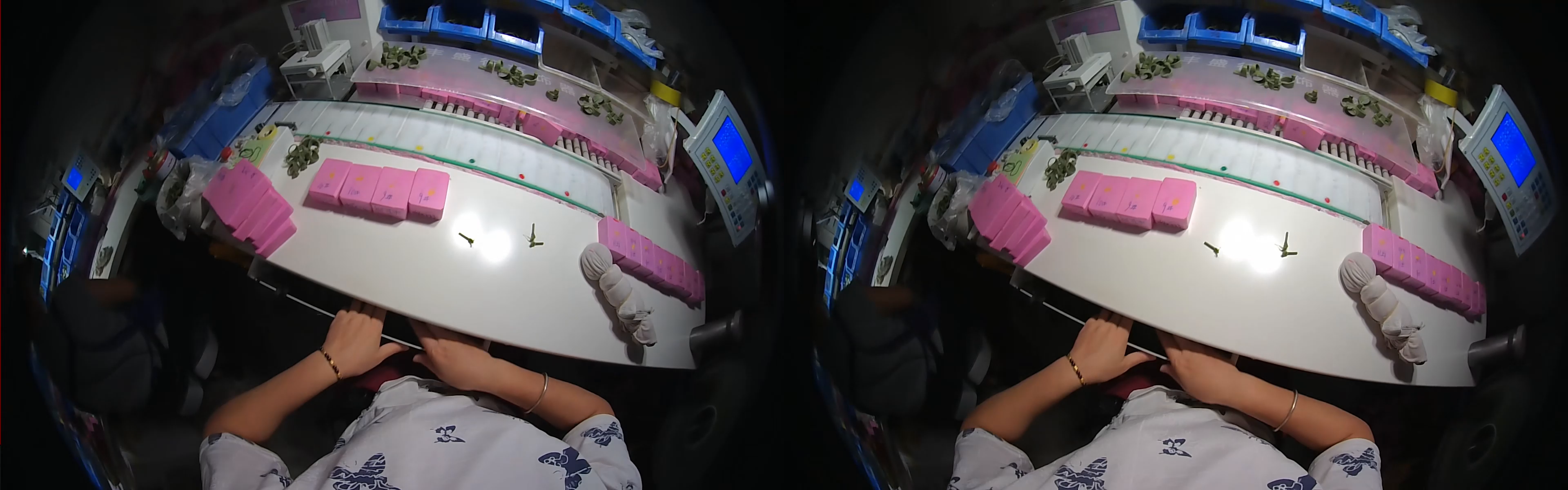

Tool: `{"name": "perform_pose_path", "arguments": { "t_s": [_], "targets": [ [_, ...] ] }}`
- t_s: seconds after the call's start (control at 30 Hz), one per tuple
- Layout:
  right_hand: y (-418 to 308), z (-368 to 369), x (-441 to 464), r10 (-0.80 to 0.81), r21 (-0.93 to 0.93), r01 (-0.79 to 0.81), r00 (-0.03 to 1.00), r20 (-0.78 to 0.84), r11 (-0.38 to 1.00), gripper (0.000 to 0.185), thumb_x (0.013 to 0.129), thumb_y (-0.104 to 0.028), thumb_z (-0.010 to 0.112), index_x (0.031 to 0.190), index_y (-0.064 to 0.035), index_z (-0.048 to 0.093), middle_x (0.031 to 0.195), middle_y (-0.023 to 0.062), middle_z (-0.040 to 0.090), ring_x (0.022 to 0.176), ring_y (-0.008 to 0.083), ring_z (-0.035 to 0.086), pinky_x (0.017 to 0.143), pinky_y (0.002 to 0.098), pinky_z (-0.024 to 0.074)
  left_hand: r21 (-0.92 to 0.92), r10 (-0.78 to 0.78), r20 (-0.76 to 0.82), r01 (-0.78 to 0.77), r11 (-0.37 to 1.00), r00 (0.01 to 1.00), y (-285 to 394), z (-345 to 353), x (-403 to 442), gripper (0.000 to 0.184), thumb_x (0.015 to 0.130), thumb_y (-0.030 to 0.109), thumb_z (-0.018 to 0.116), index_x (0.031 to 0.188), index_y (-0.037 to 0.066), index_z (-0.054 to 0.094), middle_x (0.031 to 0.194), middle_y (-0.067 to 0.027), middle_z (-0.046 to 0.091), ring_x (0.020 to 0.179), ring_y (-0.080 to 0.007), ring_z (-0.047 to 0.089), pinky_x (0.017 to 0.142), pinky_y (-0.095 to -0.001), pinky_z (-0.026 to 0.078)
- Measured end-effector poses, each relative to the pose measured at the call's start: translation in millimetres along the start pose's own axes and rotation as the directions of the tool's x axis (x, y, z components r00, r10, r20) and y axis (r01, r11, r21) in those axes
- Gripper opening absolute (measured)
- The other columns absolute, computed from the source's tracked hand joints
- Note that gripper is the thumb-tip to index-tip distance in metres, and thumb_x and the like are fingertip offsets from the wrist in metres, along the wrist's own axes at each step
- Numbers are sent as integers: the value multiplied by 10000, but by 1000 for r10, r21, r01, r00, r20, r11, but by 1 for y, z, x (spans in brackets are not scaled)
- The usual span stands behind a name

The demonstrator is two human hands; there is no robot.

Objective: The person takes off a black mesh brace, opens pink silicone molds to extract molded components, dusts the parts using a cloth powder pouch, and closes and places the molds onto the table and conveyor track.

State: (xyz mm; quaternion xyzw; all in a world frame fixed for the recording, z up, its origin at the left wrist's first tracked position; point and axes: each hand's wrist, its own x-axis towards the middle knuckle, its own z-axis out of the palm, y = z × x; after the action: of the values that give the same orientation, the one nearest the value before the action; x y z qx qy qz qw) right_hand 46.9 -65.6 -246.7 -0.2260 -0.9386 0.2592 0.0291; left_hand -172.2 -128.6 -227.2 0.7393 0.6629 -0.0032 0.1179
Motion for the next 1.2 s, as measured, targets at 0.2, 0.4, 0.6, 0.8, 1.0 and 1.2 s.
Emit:
{"name": "perform_pose_path", "arguments": {
  "t_s": [0.2, 0.4, 0.6, 0.8, 1.0, 1.2],
  "targets": [
    [-5, -18, -17, -344, 136, 352, 936, -74, 926, 658, 901, -69, 593, 1507, 67, 375, 1609, 245, 328, 1459, 370, 410, 1042, 398, 510, -106, 177, -244, -207, 973, 954, -24, 9, -21, 694, 787, 301, 810, 1322, -58, 551, 1106, -196, 620, 1000, -382, 605, 867, -459, 499],
    [-6, -61, -26, -371, -11, 417, 796, -478, 909, 361, 850, -32, 677, 1207, 14, 690, 1241, 168, 687, 1104, 305, 707, 846, 347, 610, -55, 236, -448, -290, 956, 862, -17, -18, -22, 351, 753, 267, 847, 980, 48, 692, 926, -96, 636, 876, -283, 627, 803, -395, 508],
    [21, -108, -43, -267, -100, 266, 721, -639, 959, 280, 808, 72, 664, 1075, 12, 722, 1091, 180, 714, 988, 349, 724, 833, 402, 617, -39, 367, -598, -483, 875, 713, -5, -55, -9, 249, 748, 231, 878, 809, 93, 680, 717, -33, 617, 641, -230, 609, 582, -334, 485],
    [53, -152, -77, -157, -234, -63, 572, -805, 970, 265, 799, 87, 718, 1050, 3, 718, 1071, 161, 722, 981, 332, 722, 826, 390, 602, -48, 365, -750, -595, 802, 552, 33, -86, 67, 307, 763, 77, 854, 1000, 65, 659, 793, -74, 638, 673, -263, 621, 578, -355, 489],
    [71, -169, -113, -90, -246, -220, 545, -834, 944, 281, 802, 74, 742, 1069, -11, 718, 1065, 139, 723, 969, 324, 718, 830, 392, 598, -1, 385, -552, -462, 887, 739, 62, -125, 144, 720, 709, 114, 860, 1355, 44, 549, 1274, -175, 580, 1190, -369, 551, 1030, -464, 413],
    [78, -170, -116, 75, -52, -202, 568, -819, 978, 269, 817, 37, 743, 1080, -8, 716, 1083, 140, 721, 985, 333, 706, 866, 402, 575, 19, 233, -202, -234, 972, 951, -29, -137, 193, 1013, 563, 263, 932, 1445, 61, 477, 1415, -181, 527, 1353, -365, 462, 1175, -495, 287]
  ]
}}
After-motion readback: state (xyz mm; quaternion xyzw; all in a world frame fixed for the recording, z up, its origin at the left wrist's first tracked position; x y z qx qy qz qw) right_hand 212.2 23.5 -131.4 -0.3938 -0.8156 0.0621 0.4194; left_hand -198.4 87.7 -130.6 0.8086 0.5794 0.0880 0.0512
